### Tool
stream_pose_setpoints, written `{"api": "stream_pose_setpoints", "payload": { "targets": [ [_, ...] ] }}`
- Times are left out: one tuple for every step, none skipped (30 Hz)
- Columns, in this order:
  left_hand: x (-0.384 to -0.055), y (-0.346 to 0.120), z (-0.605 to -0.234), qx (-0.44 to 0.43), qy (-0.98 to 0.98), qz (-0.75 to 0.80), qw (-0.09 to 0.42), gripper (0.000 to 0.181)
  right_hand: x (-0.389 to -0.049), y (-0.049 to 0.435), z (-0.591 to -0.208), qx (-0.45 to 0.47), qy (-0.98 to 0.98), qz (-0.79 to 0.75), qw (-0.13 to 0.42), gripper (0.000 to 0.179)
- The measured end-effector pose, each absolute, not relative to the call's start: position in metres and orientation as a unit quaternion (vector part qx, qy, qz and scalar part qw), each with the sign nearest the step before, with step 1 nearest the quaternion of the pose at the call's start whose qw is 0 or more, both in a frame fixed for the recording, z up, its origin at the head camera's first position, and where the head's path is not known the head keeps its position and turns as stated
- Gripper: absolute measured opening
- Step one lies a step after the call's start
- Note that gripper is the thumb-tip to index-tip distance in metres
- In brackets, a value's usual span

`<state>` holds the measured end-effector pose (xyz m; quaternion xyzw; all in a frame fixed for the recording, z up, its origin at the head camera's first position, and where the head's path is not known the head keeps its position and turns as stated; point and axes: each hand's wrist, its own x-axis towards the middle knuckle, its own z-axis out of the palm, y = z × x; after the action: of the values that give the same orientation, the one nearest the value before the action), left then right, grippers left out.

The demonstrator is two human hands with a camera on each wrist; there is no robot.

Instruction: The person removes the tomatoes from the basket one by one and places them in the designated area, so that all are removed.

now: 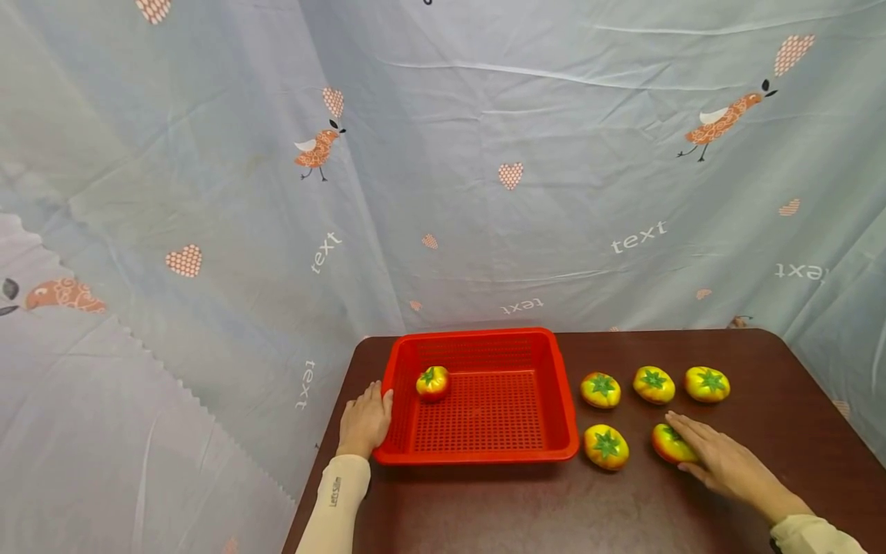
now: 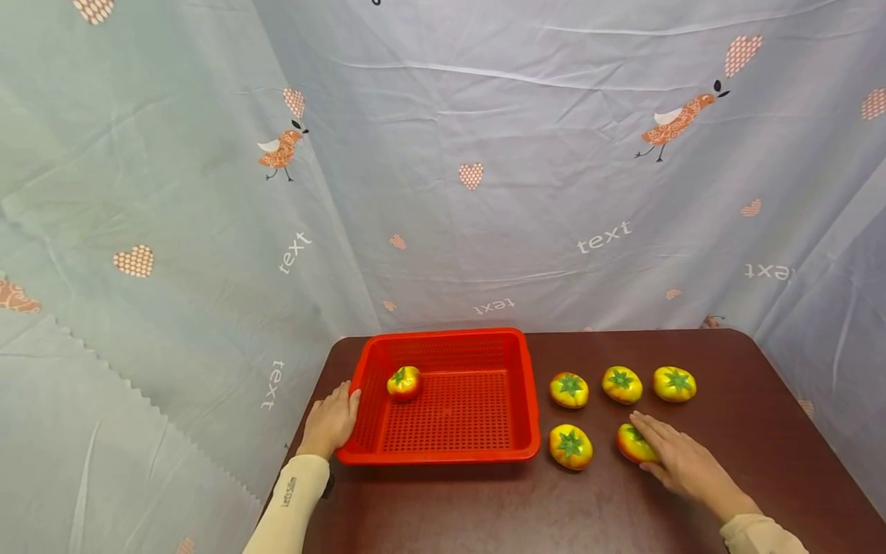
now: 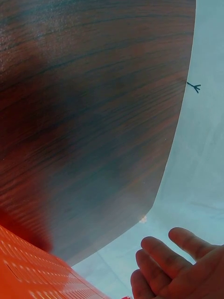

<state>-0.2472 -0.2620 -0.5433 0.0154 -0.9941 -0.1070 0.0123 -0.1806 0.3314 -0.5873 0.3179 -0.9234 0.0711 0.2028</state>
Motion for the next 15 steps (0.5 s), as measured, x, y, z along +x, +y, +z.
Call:
{"api": "stream_pose_setpoints", "payload": {
  "targets": [
    [-0.247,-0.262,-0.543,0.015,-0.994,-0.107,0.013,0.058,-0.181,0.331,-0.587,0.319,-0.922,0.076,0.205,0.083],
    [-0.247,-0.262,-0.543,0.016,-0.994,-0.108,0.014,0.058,-0.181,0.331,-0.587,0.318,-0.922,0.076,0.207,0.082],
    [-0.247,-0.261,-0.542,0.016,-0.994,-0.109,0.014,0.058,-0.181,0.33,-0.586,0.317,-0.922,0.076,0.206,0.082],
    [-0.247,-0.261,-0.542,0.016,-0.994,-0.11,0.014,0.058,-0.181,0.33,-0.586,0.318,-0.922,0.077,0.206,0.082],
    [-0.247,-0.261,-0.542,0.017,-0.994,-0.111,0.014,0.058,-0.181,0.33,-0.585,0.319,-0.921,0.083,0.206,0.081],
    [-0.247,-0.261,-0.542,0.017,-0.994,-0.111,0.013,0.058,-0.181,0.33,-0.585,0.32,-0.921,0.088,0.205,0.081],
    [-0.247,-0.261,-0.543,0.017,-0.994,-0.111,0.012,0.058,-0.182,0.33,-0.584,0.321,-0.92,0.089,0.205,0.081],
    [-0.247,-0.261,-0.543,0.018,-0.994,-0.112,0.011,0.058,-0.182,0.33,-0.583,0.321,-0.92,0.09,0.204,0.081],
    [-0.247,-0.261,-0.543,0.018,-0.994,-0.112,0.01,0.058,-0.183,0.33,-0.582,0.323,-0.919,0.09,0.206,0.081],
    [-0.247,-0.261,-0.543,0.018,-0.994,-0.111,0.008,0.059,-0.184,0.33,-0.581,0.326,-0.917,0.094,0.208,0.081],
    [-0.247,-0.261,-0.543,0.018,-0.994,-0.111,0.008,0.059,-0.185,0.33,-0.58,0.329,-0.916,0.098,0.21,0.081],
    [-0.247,-0.261,-0.543,0.018,-0.994,-0.11,0.008,0.059,-0.186,0.33,-0.579,0.329,-0.915,0.095,0.212,0.081],
    [-0.247,-0.261,-0.543,0.018,-0.994,-0.11,0.008,0.059,-0.187,0.33,-0.577,0.331,-0.914,0.09,0.216,0.082],
    [-0.247,-0.262,-0.542,0.018,-0.994,-0.109,0.008,0.059,-0.188,0.33,-0.576,0.333,-0.913,0.092,0.218,0.082],
    [-0.247,-0.261,-0.542,0.018,-0.994,-0.109,0.008,0.059,-0.189,0.33,-0.575,0.334,-0.912,0.092,0.221,0.082]
  ]
}}
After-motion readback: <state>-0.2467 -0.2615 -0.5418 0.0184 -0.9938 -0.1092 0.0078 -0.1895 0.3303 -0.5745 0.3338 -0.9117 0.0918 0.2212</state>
